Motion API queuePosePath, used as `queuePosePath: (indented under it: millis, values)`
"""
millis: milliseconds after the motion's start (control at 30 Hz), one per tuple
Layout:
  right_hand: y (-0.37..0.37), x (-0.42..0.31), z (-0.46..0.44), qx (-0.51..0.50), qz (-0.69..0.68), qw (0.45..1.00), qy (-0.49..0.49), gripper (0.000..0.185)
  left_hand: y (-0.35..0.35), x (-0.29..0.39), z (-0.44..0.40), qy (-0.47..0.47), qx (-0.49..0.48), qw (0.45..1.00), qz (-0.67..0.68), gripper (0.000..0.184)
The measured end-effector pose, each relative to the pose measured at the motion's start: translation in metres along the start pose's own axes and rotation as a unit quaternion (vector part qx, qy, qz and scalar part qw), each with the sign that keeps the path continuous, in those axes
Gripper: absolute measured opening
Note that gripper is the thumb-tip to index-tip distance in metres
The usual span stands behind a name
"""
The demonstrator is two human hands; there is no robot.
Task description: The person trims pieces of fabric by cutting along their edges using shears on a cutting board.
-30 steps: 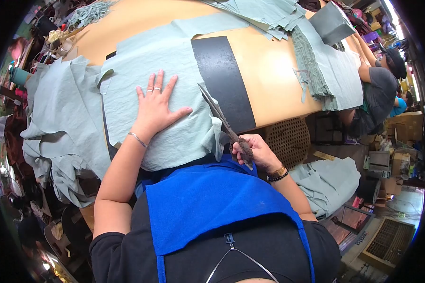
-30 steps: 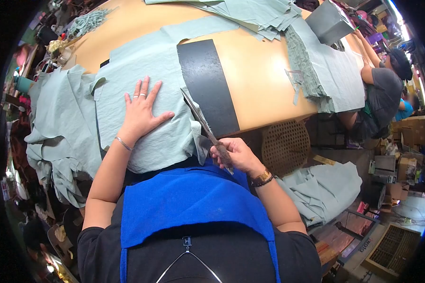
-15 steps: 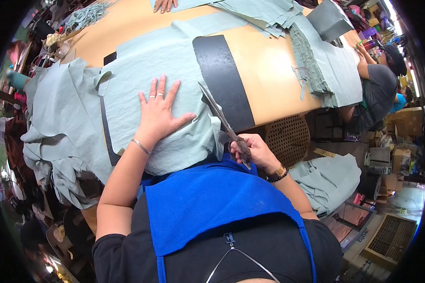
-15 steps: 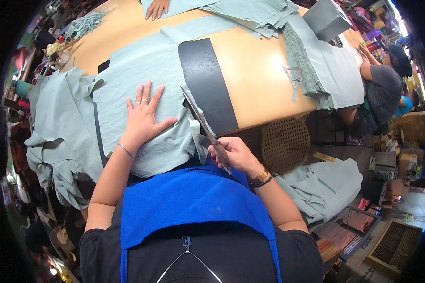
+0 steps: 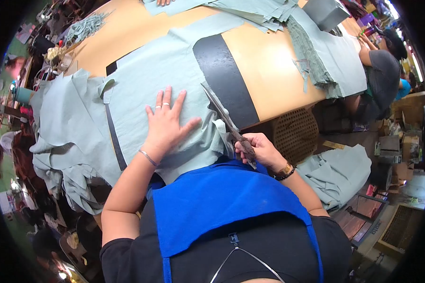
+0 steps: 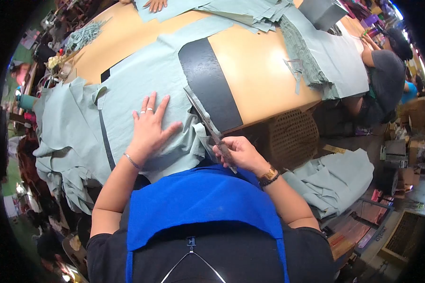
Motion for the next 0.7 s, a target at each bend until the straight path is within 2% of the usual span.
queuePosePath:
  millis: [100,200,367,500,633,700]
  values:
    - [-0.003,0.003,0.003,0.004,-0.005,1.0,-0.013,0.022,0.003,-0.025,-0.023,-0.044,-0.015,0.997,0.065,0.09]
    - [-0.003,0.001,0.0,0.007,0.009,1.0,-0.016,0.024,0.014,-0.03,-0.035,-0.091,0.024,0.995,-0.045,0.091]
    - [-0.006,-0.009,-0.012,0.012,0.007,1.0,-0.01,0.025,0.006,-0.022,-0.025,-0.096,0.013,0.994,-0.044,0.092]
    - [-0.008,-0.006,-0.009,-0.002,-0.015,1.0,-0.013,0.017,0.005,-0.022,-0.02,-0.076,0.025,0.996,-0.034,0.096]
    - [-0.005,0.002,-0.001,-0.001,0.013,1.0,-0.011,0.02,0.004,-0.016,-0.014,-0.081,0.029,0.996,-0.034,0.095]
    - [-0.006,0.002,-0.001,-0.009,-0.017,1.0,-0.007,0.021,0.005,-0.012,-0.013,-0.084,0.033,0.995,-0.03,0.096]
Point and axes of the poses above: each hand's wrist, its own z-axis away from the middle knuckle, its own y-axis out of the back of the hand, x = y × z, the point moved 10 cm from there along -z, towards the middle knuckle, and after that the axes turned 11 degrees about -y, right-handed, at the moved point
